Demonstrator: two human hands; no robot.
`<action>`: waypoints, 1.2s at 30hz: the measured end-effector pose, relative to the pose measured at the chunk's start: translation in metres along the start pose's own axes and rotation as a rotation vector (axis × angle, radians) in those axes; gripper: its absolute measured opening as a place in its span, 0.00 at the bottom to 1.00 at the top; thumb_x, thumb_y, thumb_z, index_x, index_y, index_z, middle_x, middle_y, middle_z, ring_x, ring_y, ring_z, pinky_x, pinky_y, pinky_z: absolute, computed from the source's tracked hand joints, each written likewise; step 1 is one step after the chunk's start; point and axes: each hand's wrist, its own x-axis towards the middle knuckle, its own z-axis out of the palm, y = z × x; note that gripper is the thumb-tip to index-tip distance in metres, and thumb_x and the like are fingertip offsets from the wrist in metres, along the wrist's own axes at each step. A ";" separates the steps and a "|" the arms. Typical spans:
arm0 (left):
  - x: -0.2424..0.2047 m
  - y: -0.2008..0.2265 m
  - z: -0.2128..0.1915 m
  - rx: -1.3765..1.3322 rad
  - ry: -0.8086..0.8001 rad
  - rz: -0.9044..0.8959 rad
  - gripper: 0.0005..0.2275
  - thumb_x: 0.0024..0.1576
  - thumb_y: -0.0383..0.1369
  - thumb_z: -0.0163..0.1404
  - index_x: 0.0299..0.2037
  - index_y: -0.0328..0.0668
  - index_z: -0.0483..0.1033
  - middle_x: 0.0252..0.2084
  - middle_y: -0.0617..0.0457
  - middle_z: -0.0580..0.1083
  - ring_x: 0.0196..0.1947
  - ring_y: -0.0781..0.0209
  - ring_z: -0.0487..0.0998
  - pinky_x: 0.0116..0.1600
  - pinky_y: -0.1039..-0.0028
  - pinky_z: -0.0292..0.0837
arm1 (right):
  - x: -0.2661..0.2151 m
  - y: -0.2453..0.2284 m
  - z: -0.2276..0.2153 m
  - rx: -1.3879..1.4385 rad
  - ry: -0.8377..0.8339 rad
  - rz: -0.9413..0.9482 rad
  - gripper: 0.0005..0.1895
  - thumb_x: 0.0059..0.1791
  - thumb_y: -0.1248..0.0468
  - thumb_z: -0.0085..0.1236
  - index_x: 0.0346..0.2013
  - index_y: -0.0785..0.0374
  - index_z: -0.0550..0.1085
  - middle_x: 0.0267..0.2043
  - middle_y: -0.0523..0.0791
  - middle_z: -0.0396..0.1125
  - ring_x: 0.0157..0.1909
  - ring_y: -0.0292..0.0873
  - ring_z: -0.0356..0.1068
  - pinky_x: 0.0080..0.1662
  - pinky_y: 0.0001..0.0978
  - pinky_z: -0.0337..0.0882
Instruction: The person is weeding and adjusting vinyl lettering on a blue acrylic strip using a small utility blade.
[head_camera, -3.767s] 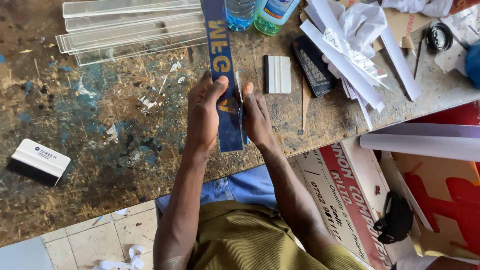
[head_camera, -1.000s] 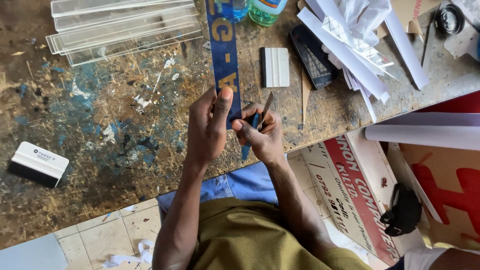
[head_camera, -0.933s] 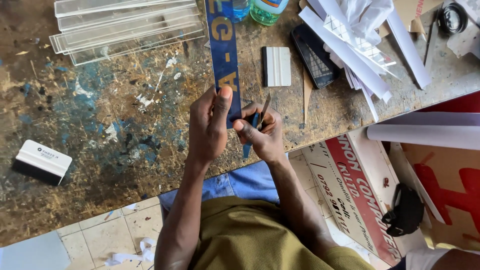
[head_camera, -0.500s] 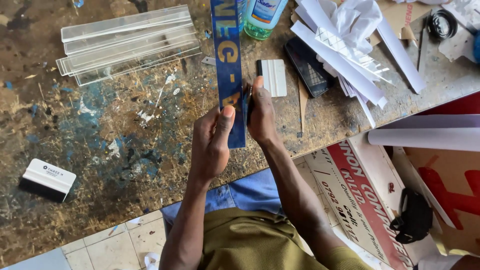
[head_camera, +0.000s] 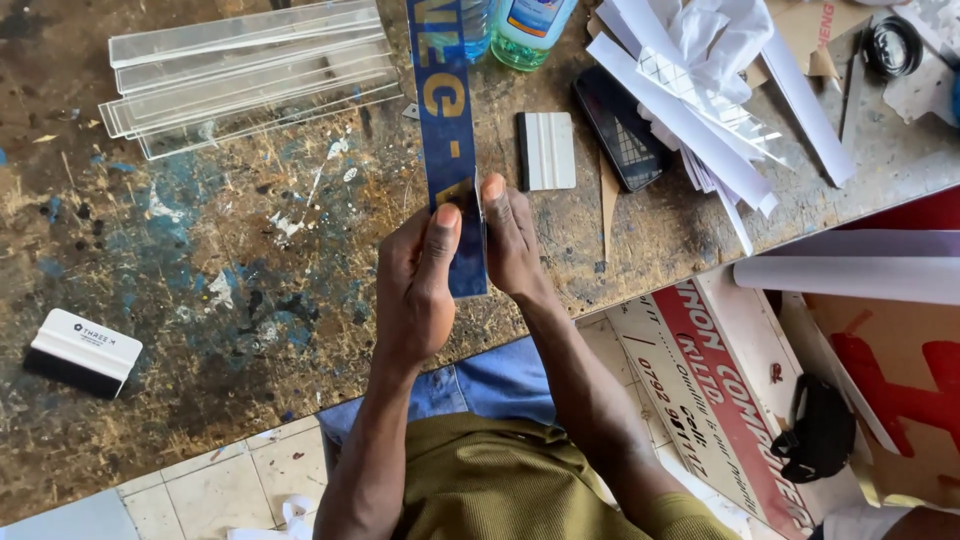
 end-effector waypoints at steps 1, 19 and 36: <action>0.002 -0.002 0.001 0.000 0.004 -0.001 0.22 0.78 0.45 0.43 0.30 0.47 0.74 0.25 0.60 0.67 0.29 0.70 0.63 0.39 0.76 0.64 | -0.002 0.000 0.001 0.001 -0.003 0.002 0.36 0.70 0.46 0.31 0.32 0.58 0.81 0.25 0.39 0.66 0.28 0.36 0.67 0.39 0.28 0.71; 0.007 -0.021 0.002 -0.132 0.101 -0.030 0.22 0.78 0.45 0.46 0.28 0.50 0.75 0.23 0.60 0.69 0.28 0.73 0.66 0.39 0.78 0.71 | -0.039 0.020 0.005 -0.003 -0.008 -0.013 0.36 0.70 0.48 0.32 0.26 0.55 0.77 0.21 0.38 0.64 0.25 0.33 0.64 0.35 0.26 0.67; 0.032 -0.053 -0.009 -0.153 0.048 0.019 0.23 0.78 0.44 0.45 0.31 0.42 0.78 0.18 0.50 0.72 0.16 0.65 0.76 0.24 0.76 0.77 | -0.053 0.010 0.018 0.065 -0.075 -0.185 0.40 0.69 0.47 0.29 0.20 0.58 0.76 0.14 0.41 0.68 0.18 0.39 0.67 0.27 0.28 0.69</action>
